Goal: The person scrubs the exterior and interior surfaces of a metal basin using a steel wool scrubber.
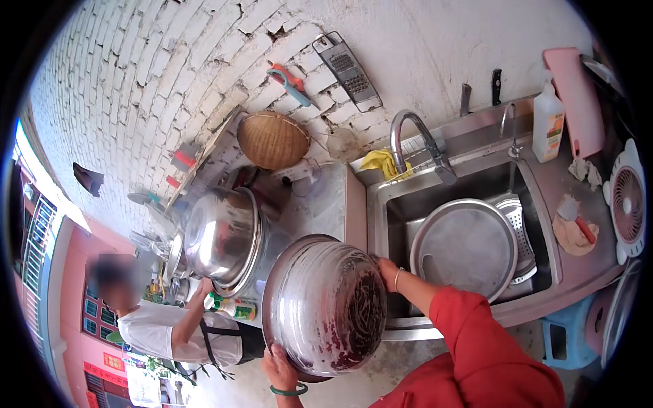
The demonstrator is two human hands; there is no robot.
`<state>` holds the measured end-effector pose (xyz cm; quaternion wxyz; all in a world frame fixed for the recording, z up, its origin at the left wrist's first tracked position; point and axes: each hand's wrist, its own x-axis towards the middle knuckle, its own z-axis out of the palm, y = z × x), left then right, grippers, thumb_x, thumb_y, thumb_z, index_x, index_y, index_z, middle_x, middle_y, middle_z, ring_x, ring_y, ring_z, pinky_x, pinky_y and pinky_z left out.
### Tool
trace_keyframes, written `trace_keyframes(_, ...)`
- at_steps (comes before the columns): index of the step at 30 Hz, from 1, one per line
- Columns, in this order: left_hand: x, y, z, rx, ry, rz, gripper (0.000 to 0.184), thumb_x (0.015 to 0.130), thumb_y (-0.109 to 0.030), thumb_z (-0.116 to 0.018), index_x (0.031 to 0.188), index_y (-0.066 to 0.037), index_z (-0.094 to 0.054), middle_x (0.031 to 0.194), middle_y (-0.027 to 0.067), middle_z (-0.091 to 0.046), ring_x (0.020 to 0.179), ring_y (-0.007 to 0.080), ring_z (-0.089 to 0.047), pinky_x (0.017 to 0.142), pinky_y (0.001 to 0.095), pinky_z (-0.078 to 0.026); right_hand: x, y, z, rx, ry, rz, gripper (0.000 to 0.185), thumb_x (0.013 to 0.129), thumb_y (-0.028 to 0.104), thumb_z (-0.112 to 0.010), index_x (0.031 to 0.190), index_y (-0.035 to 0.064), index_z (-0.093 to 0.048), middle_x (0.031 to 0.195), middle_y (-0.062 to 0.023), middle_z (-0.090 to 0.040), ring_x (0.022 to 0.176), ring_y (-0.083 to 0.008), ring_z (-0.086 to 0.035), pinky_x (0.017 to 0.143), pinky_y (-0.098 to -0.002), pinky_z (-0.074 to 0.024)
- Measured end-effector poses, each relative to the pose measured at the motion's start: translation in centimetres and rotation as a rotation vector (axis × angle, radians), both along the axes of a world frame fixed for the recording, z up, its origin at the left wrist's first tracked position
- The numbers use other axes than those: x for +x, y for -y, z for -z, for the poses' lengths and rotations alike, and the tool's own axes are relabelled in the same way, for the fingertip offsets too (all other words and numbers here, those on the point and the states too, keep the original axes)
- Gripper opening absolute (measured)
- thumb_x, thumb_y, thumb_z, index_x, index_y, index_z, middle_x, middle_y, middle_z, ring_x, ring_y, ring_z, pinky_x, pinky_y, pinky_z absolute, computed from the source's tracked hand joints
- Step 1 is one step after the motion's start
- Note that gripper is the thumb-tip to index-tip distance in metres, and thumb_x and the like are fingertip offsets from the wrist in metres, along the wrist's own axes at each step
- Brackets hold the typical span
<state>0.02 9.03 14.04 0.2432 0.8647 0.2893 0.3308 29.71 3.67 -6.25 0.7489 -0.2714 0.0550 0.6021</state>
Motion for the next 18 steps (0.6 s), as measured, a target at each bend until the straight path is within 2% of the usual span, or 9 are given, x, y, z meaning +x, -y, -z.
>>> trace_keyframes(3, -0.1, 0.5, 0.1, 0.024, -0.005, -0.030, 0.034, 0.096, -0.024, -0.042, 0.078, 0.002, -0.051, 0.058, 0.0063, -0.045, 0.054, 0.0144, -0.042, 0.049, 0.0318, -0.032, -0.6, 0.5, -0.2, 0.000, -0.008, 0.140, 0.035, 0.092, 0.031, -0.043, 0.100, 0.0041, -0.065, 0.101, -0.0099, -0.066, 0.091, -0.0226, -0.061, 0.087, -0.0335, -0.0461)
trace_keyframes(5, 0.2, 1.1, 0.3, 0.071, -0.006, 0.013, 0.034, 0.096, -0.025, -0.042, 0.079, 0.003, -0.052, 0.058, 0.0089, -0.046, 0.054, 0.0168, -0.044, 0.050, 0.0327, -0.034, 2.0, 0.2, -2.5, -0.020, 0.267, 0.200, 0.037, 0.092, 0.030, -0.043, 0.100, 0.0010, -0.065, 0.104, -0.0087, -0.066, 0.094, -0.0207, -0.060, 0.087, -0.0322, -0.0455)
trace_keyframes(7, 0.6, 1.7, 0.4, 0.028, 0.004, 0.028, 0.035, 0.096, -0.025, -0.041, 0.080, 0.003, -0.052, 0.059, 0.0092, -0.048, 0.055, 0.0177, -0.044, 0.051, 0.0334, -0.035, 2.5, 1.5, -9.1, 0.040, 0.922, 0.361, 0.036, 0.095, 0.025, -0.039, 0.104, 0.0019, -0.065, 0.106, -0.0079, -0.065, 0.102, -0.0175, -0.058, 0.091, -0.0320, -0.0437)
trace_keyframes(9, 1.0, 1.7, 0.1, -0.001, -0.017, 0.045, 0.034, 0.097, -0.025, -0.040, 0.084, 0.004, -0.054, 0.061, 0.0096, -0.050, 0.055, 0.0177, -0.044, 0.051, 0.0336, -0.036, 1.5, 2.3, -15.3, -0.007, 1.361, 0.388, 0.030, 0.093, 0.022, -0.044, 0.101, 0.0043, -0.066, 0.107, -0.0073, -0.065, 0.104, -0.0207, -0.059, 0.091, -0.0321, -0.0432)
trace_keyframes(11, 1.4, 1.6, -0.5, 0.000, -0.019, 0.052, 0.034, 0.097, -0.024, -0.040, 0.085, 0.004, -0.054, 0.061, 0.0092, -0.050, 0.056, 0.0174, -0.044, 0.051, 0.0330, -0.036, -1.7, 2.8, -19.9, 0.071, 1.712, 0.499, 0.023, 0.089, 0.020, -0.051, 0.099, 0.0085, -0.067, 0.108, -0.0066, -0.064, 0.105, -0.0246, -0.058, 0.092, -0.0332, -0.0429)
trace_keyframes(13, 1.4, 1.4, -0.7, 0.009, -0.013, 0.066, 0.033, 0.097, -0.023, -0.040, 0.087, 0.004, -0.055, 0.061, 0.0088, -0.050, 0.056, 0.0170, -0.045, 0.052, 0.0325, -0.037, -5.3, 3.6, -21.8, 0.181, 2.011, 0.623, 0.020, 0.083, 0.020, -0.057, 0.097, 0.0102, -0.067, 0.110, -0.0054, -0.063, 0.107, -0.0266, -0.057, 0.093, -0.0368, -0.0429)
trace_keyframes(15, 1.5, 1.2, -0.6, 0.023, -0.021, 0.075, 0.026, 0.095, -0.016, -0.040, 0.089, 0.004, -0.055, 0.062, 0.0118, -0.051, 0.053, 0.0201, -0.047, 0.051, 0.0339, -0.039, -9.2, 5.3, -22.6, 0.144, 2.148, 0.668, 0.019, 0.080, 0.020, -0.060, 0.096, 0.0117, -0.068, 0.113, -0.0038, -0.061, 0.112, -0.0236, -0.055, 0.094, -0.0404, -0.0422)
trace_keyframes(18, 1.2, 0.4, 0.3, -0.032, 0.037, 0.101, 0.026, 0.096, -0.015, -0.040, 0.089, 0.004, -0.055, 0.064, 0.0117, -0.054, 0.056, 0.0183, -0.049, 0.053, 0.0336, -0.041, -13.7, 6.7, -20.6, 0.192, 2.217, 0.722, 0.020, 0.079, 0.019, -0.060, 0.096, 0.0124, -0.068, 0.116, -0.0034, -0.060, 0.117, -0.0232, -0.051, 0.095, -0.0419, -0.0413)
